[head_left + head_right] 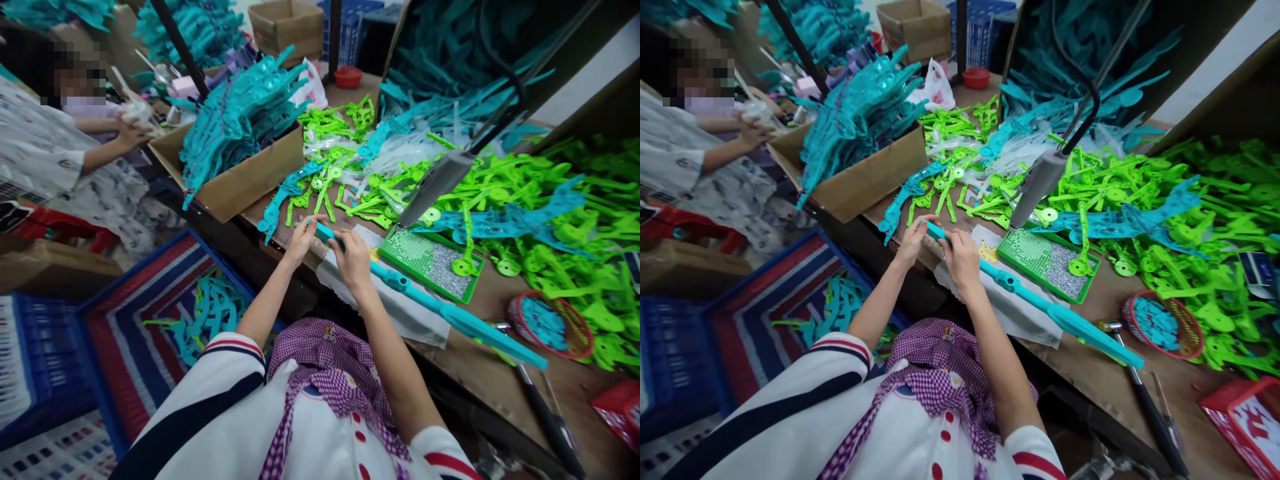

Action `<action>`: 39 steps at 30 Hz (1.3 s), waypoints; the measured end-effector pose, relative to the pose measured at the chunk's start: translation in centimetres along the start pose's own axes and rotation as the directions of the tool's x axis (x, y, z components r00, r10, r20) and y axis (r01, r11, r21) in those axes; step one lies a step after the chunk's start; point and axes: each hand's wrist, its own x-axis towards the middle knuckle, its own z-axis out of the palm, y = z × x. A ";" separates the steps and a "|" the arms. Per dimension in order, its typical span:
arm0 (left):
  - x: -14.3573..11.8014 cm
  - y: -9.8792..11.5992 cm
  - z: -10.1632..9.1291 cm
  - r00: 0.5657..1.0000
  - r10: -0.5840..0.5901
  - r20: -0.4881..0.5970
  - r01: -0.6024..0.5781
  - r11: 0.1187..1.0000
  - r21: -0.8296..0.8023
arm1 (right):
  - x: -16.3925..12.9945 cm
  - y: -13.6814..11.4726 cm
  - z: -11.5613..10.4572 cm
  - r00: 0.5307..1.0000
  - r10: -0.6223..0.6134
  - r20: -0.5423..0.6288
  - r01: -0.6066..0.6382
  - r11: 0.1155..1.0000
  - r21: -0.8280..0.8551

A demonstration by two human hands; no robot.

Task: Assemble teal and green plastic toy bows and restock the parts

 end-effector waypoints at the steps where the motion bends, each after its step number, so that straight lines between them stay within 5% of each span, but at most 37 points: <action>1: 0.1 -0.1 -0.1 1.000 -0.002 0.004 0.002 0.999 -0.033 | -0.2 0.1 0.0 1.000 0.001 -0.015 -0.001 1.000 0.015; 5: 0.4 -0.5 -0.3 0.997 0.018 -0.075 -0.019 1.000 -0.024 | -0.7 0.6 -0.7 1.000 -0.023 0.006 0.023 0.999 0.025; 11: 1.2 -0.6 -0.7 0.995 -0.014 0.098 0.028 0.990 -0.139 | -0.1 1.0 -1.3 1.000 -0.004 0.017 0.004 1.000 0.000; 21: 0.8 -1.1 -1.1 0.996 -0.077 -0.038 0.074 0.995 -0.073 | -0.7 0.6 -0.6 1.000 0.013 0.011 -0.014 0.999 0.043; 28: -3.2 -1.5 -2.1 0.993 -0.001 -0.119 0.001 1.000 0.007 | -4.4 0.6 1.8 0.998 -0.054 -0.020 0.055 0.999 0.003; 31: -5.2 -2.6 -1.9 0.961 -0.159 -0.227 0.145 0.986 -0.077 | -6.1 1.8 3.5 0.987 -0.103 0.122 0.105 0.994 -0.009; 35: -6.4 -4.5 -0.6 0.862 -0.399 -0.314 0.317 0.906 -0.280 | -7.3 2.3 4.5 0.974 -0.083 0.213 0.087 0.996 -0.013; 39: -6.3 -5.6 -0.4 0.836 -0.383 -0.392 0.304 0.919 -0.250 | -10.2 -0.2 0.4 0.990 -0.079 0.117 0.081 0.997 -0.015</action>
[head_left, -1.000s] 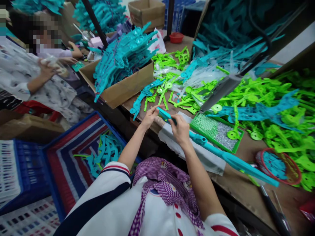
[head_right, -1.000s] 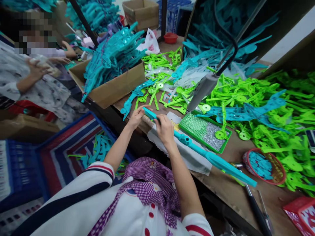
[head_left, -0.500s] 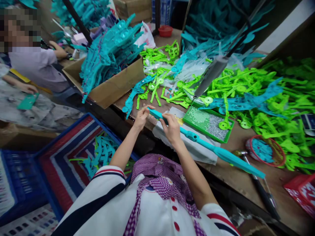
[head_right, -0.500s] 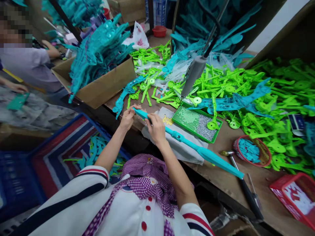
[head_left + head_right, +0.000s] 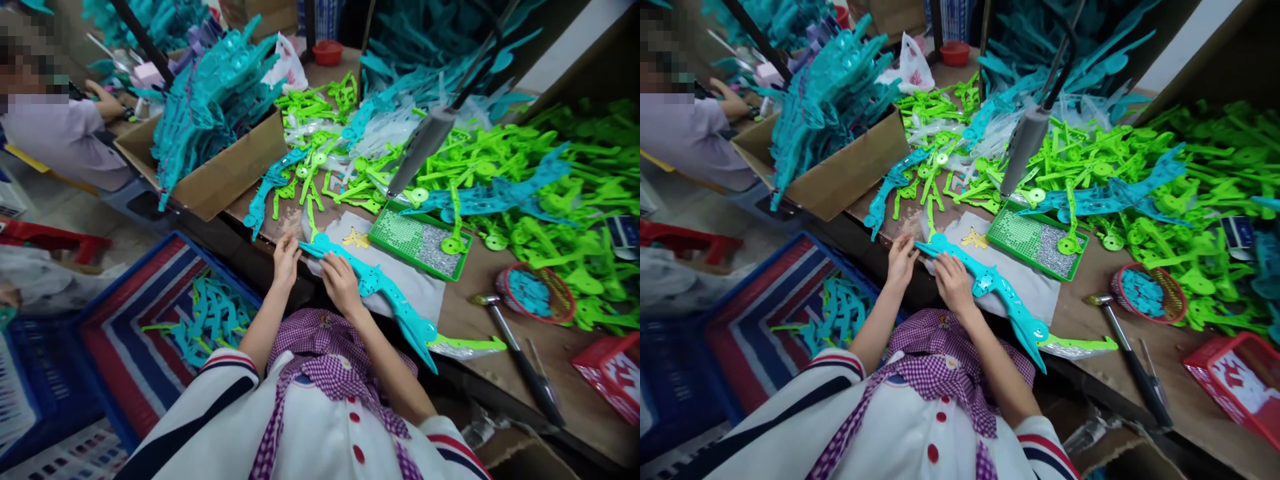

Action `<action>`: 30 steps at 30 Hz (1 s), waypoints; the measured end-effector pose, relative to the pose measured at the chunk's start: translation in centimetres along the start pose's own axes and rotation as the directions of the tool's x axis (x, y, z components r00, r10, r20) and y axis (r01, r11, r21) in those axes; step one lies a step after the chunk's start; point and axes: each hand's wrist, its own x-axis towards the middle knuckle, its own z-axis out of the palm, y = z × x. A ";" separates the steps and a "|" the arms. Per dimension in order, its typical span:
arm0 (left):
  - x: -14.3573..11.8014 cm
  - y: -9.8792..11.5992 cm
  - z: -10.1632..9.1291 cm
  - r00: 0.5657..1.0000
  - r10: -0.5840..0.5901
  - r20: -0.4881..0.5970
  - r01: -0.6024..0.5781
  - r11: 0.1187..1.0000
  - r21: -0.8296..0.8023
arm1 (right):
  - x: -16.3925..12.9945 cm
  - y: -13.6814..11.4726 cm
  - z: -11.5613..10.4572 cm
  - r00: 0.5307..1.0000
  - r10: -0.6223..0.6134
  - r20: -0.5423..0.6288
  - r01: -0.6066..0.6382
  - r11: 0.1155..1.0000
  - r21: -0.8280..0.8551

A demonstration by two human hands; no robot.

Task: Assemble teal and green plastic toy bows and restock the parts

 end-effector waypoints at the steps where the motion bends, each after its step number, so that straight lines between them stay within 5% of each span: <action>1: 0.1 0.0 -0.3 1.000 0.011 -0.004 -0.011 1.000 0.014 | -1.6 -0.9 -1.7 0.999 0.013 -0.038 -0.014 1.000 -0.005; 3: 0.1 0.0 -1.1 0.999 0.048 -0.022 -0.047 0.997 0.060 | -5.4 -2.1 -5.6 0.984 0.078 -0.159 -0.083 0.996 -0.025; 5: -0.6 0.3 -1.9 0.988 0.146 -0.057 -0.136 0.980 0.144 | -9.3 -2.4 -9.4 0.903 0.247 -0.352 -0.279 0.959 -0.042; 8: -2.8 1.2 -1.6 0.943 0.329 0.046 -0.327 0.896 0.299 | -14.3 -0.9 -13.4 0.559 0.474 -0.680 -0.641 0.767 0.008; 10: -4.6 2.1 -0.1 0.880 0.355 0.317 -0.453 0.826 0.334 | -16.5 0.5 -14.6 0.368 0.521 -0.770 -0.770 0.636 0.062; 11: -5.4 2.6 1.0 0.815 0.334 0.473 -0.514 0.794 0.324 | -17.3 1.1 -14.7 0.324 0.530 -0.784 -0.800 0.596 0.073; 13: -6.6 3.5 3.7 0.649 0.270 0.711 -0.616 0.735 0.282 | -17.9 1.8 -14.5 0.324 0.536 -0.779 -0.815 0.577 0.058; 15: -7.0 4.3 6.8 0.514 0.220 0.829 -0.698 0.669 0.256 | -17.5 1.9 -14.0 0.403 0.523 -0.751 -0.790 0.613 0.004; 18: -6.3 5.0 10.6 0.394 0.159 0.905 -0.791 0.560 0.246 | -16.5 1.1 -13.6 0.607 0.523 -0.598 -0.716 0.687 -0.126; 20: -5.2 5.3 11.7 0.351 0.111 0.930 -0.828 0.500 0.253 | -16.6 0.3 -13.7 0.659 0.535 -0.529 -0.698 0.697 -0.166; 21: -4.5 5.4 11.6 0.341 0.078 0.937 -0.839 0.474 0.266 | -17.0 -0.1 -13.8 0.641 0.553 -0.533 -0.715 0.682 -0.152; 23: -3.2 5.2 10.4 0.342 -0.021 0.939 -0.857 0.402 0.321 | -18.1 -0.4 -14.0 0.487 0.608 -0.627 -0.791 0.612 -0.021; 25: -2.0 4.7 8.7 0.335 -0.147 0.931 -0.887 0.285 0.364 | -19.2 0.3 -13.9 0.213 0.693 -0.688 -0.826 0.504 0.253; 27: -1.0 4.2 7.2 0.331 -0.227 0.916 -0.916 0.158 0.369 | -19.7 1.7 -13.4 -0.020 0.790 -0.613 -0.742 0.400 0.538; 28: -0.7 4.1 6.8 0.321 -0.244 0.915 -0.927 0.117 0.356 | -19.7 2.4 -13.1 -0.083 0.827 -0.556 -0.676 0.363 0.641; 30: -0.3 4.0 6.3 0.289 -0.245 0.925 -0.944 0.086 0.318 | -19.3 3.4 -12.6 -0.131 0.873 -0.470 -0.550 0.331 0.767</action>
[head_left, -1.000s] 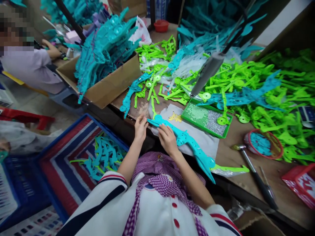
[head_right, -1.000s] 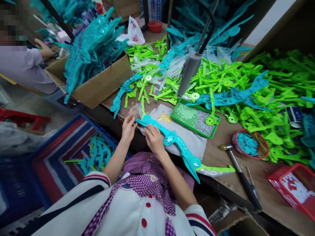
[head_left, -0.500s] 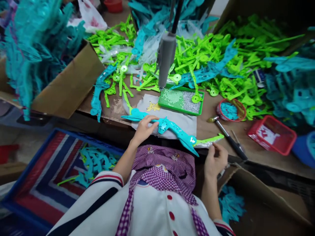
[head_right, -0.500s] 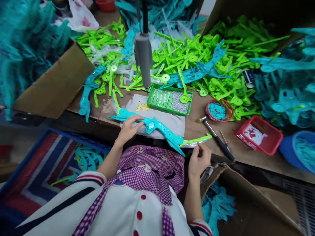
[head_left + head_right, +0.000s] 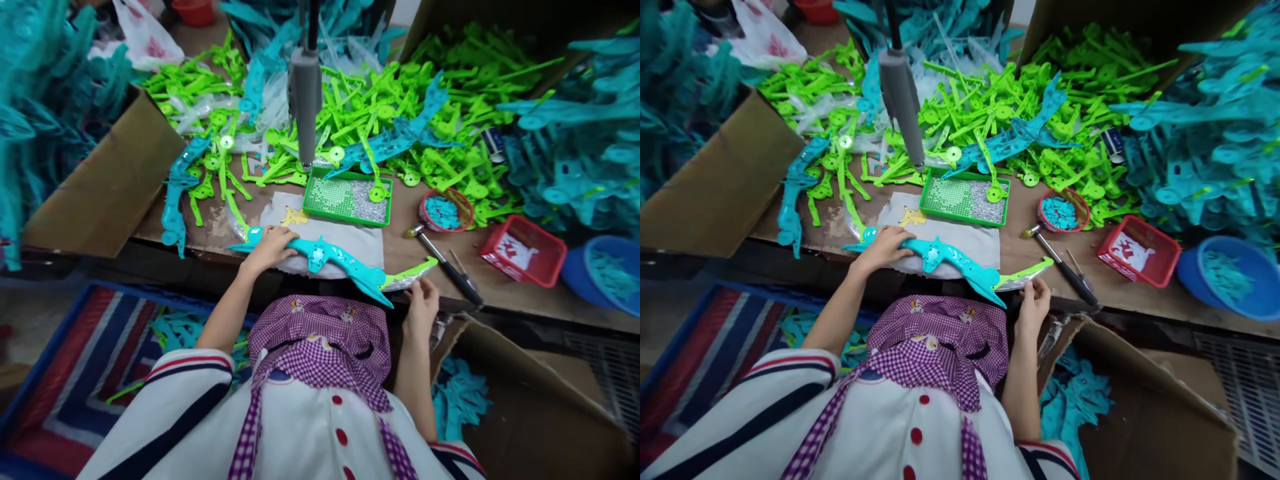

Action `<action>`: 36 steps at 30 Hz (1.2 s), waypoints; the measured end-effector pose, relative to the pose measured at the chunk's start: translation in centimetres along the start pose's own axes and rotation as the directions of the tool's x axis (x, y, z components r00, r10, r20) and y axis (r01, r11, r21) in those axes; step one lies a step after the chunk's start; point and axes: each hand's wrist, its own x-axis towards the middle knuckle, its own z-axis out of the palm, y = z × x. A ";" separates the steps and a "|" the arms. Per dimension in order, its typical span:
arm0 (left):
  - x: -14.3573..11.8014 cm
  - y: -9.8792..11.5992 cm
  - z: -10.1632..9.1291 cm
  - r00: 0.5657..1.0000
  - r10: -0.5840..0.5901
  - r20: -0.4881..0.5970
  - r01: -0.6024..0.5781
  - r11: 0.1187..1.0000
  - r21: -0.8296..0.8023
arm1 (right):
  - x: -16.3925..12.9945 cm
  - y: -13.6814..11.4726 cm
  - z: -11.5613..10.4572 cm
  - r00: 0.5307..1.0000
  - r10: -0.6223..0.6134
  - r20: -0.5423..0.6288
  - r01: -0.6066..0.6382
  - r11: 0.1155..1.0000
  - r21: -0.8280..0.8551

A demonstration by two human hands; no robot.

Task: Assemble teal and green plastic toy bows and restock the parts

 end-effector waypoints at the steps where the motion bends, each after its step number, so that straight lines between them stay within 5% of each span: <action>1: -0.2 0.0 -0.1 1.000 0.022 -0.009 -0.022 1.000 0.004 | 0.0 0.0 0.3 0.999 0.037 0.001 -0.037 0.997 0.069; 5: -1.9 0.5 -1.1 0.982 0.100 -0.161 -0.093 0.995 0.045 | -1.0 -1.8 0.9 0.994 0.101 0.051 -0.110 0.973 0.205; 10: -3.6 1.0 -2.6 0.907 0.158 -0.391 -0.076 0.973 0.216 | -1.1 -5.4 2.4 0.994 -0.106 0.035 0.090 0.949 0.303; 14: -3.2 0.8 -3.2 0.864 0.217 -0.454 -0.076 0.948 0.309 | -0.1 -6.7 3.5 0.975 -0.186 0.125 0.129 0.921 0.367; 22: -1.7 -0.5 -2.0 0.978 0.140 -0.156 -0.093 0.957 0.276 | 1.3 -4.5 4.7 0.955 -0.214 0.206 0.127 0.920 0.371; 27: -0.6 -0.9 -2.5 0.980 0.185 0.069 -0.197 0.939 0.282 | 2.7 -3.4 5.1 0.952 -0.186 0.243 0.110 0.949 0.295; 30: -0.1 -0.8 -2.9 0.968 0.170 0.183 -0.220 0.927 0.304 | 1.8 -3.8 1.5 0.916 -0.086 0.392 0.129 0.988 -0.087; 33: -0.1 -0.7 -2.7 0.964 0.154 0.219 -0.219 0.923 0.315 | -0.5 -5.7 -3.6 0.811 0.049 0.583 0.249 0.873 -0.420; 34: -0.1 -0.6 -2.5 0.963 0.152 0.223 -0.218 0.925 0.312 | -1.0 -6.5 -4.9 0.805 0.035 0.592 0.267 0.870 -0.415; 36: -0.2 -0.6 -2.1 0.957 0.158 0.242 -0.226 0.931 0.288 | -0.8 -7.9 -6.0 0.877 -0.118 0.466 0.312 0.877 -0.365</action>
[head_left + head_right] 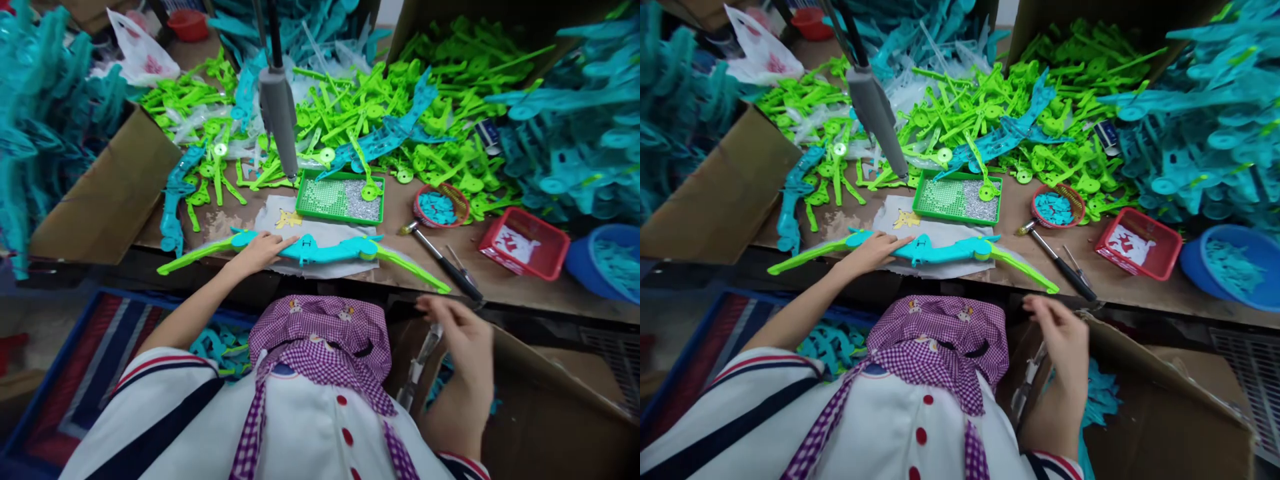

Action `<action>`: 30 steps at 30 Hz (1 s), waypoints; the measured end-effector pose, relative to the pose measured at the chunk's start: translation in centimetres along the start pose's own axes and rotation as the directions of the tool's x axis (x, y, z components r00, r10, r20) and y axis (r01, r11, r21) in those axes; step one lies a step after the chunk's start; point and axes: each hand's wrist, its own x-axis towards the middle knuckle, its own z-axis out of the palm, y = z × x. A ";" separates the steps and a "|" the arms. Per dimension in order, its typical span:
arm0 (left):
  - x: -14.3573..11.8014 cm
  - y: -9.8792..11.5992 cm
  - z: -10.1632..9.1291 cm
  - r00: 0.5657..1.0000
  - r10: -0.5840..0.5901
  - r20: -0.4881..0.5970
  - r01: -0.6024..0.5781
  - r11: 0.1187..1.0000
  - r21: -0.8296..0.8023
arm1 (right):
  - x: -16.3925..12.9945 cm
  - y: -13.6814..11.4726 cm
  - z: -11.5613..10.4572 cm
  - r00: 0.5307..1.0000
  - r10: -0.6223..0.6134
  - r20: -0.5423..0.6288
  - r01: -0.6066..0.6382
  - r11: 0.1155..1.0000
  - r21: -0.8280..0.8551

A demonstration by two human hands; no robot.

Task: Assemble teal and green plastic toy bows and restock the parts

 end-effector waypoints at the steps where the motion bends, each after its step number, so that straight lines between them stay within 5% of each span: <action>1: 0.0 0.1 0.2 1.000 0.010 0.011 -0.010 1.000 -0.016 | 0.9 -0.1 -0.4 0.990 -0.038 -0.135 0.036 0.999 -0.021; 3: -0.1 0.4 0.5 0.999 0.026 0.033 -0.025 0.999 -0.020 | 4.1 0.3 -0.4 0.951 -0.132 -0.279 0.077 0.977 -0.197; 7: -0.6 1.3 1.2 0.998 0.050 0.041 -0.054 0.993 0.105 | 11.7 2.6 0.6 0.980 -0.183 -0.079 0.097 0.783 -0.615; 13: -1.3 3.7 0.8 0.998 0.049 0.027 -0.052 0.990 0.128 | 16.2 3.3 2.1 0.979 -0.176 0.100 0.191 0.640 -0.744; 16: -1.3 5.2 -0.2 0.997 0.044 0.067 -0.053 0.989 0.135 | 15.0 2.3 1.6 0.987 -0.160 0.028 0.131 0.676 -0.725; 19: -0.8 6.3 -0.4 0.995 0.052 0.090 -0.064 0.990 0.129 | 11.4 1.2 1.1 0.973 -0.208 -0.099 0.113 0.805 -0.583; 22: 0.3 7.0 0.1 0.993 0.096 0.070 -0.103 0.989 0.104 | 7.1 0.7 2.1 0.976 -0.203 -0.081 0.153 0.900 -0.408; 26: 2.0 7.0 0.2 0.989 0.138 0.053 -0.143 0.984 0.104 | 4.1 1.5 4.9 0.995 -0.098 -0.033 0.075 0.905 -0.419; 30: 3.1 7.1 -0.3 0.985 0.170 0.028 -0.171 0.981 0.087 | 4.1 2.6 6.4 0.998 -0.043 -0.056 0.011 0.876 -0.482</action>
